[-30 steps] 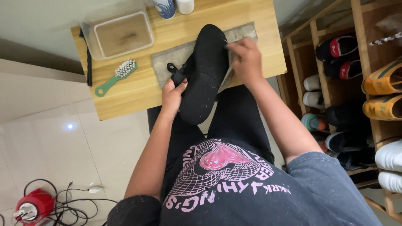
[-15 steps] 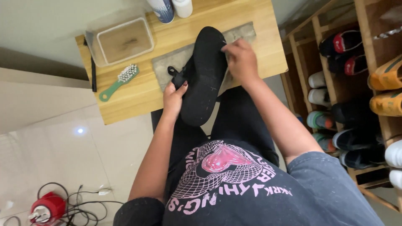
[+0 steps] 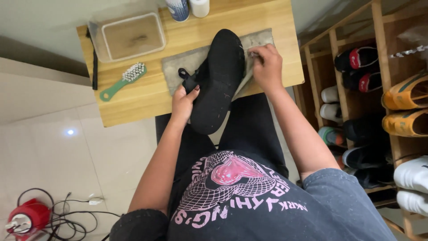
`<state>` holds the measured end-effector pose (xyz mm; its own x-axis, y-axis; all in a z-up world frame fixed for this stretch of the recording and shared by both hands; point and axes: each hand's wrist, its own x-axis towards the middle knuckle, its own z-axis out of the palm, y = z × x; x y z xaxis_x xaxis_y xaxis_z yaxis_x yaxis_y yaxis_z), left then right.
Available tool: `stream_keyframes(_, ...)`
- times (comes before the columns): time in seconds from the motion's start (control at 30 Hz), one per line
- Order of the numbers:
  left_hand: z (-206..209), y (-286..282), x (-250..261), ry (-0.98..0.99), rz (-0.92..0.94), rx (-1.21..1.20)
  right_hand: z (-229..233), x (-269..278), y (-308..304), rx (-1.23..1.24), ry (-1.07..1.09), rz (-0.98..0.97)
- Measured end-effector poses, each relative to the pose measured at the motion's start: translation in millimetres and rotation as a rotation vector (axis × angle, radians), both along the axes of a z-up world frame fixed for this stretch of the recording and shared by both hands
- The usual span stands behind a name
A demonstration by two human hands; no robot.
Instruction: The person cleans a black shoe using a cloth. They wipe the upper, sole, and laces of the shoe while holding it on their lap. The person rotates the shoe to clean different sides and then places it back on the table.
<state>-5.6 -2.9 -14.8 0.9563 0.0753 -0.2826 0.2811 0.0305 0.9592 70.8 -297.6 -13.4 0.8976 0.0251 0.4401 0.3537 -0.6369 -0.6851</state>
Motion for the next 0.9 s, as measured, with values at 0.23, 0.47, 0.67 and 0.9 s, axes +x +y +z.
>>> stream_keyframes(0.23, -6.4, 4.1, -0.9, 0.018, 0.003, -0.011, -10.8, -14.6, 24.4, -0.217, -0.068, -0.003)
stream_keyframes(0.47, -29.4, 9.5, 7.6, 0.027, -0.016, -0.039, 3.5, -45.4, 8.1, -0.301, -0.052, 0.076)
stream_keyframes(0.67, -50.1, 30.5, 15.7, 0.147, 0.003, -0.323, -4.1, -61.4, -7.7, 0.150, 0.143, 0.023)
stream_keyframes(0.9, -24.8, 63.0, 25.1, 0.299, -0.234, -0.191, 22.6, -56.3, 4.7, 0.336, 0.086, -0.249)
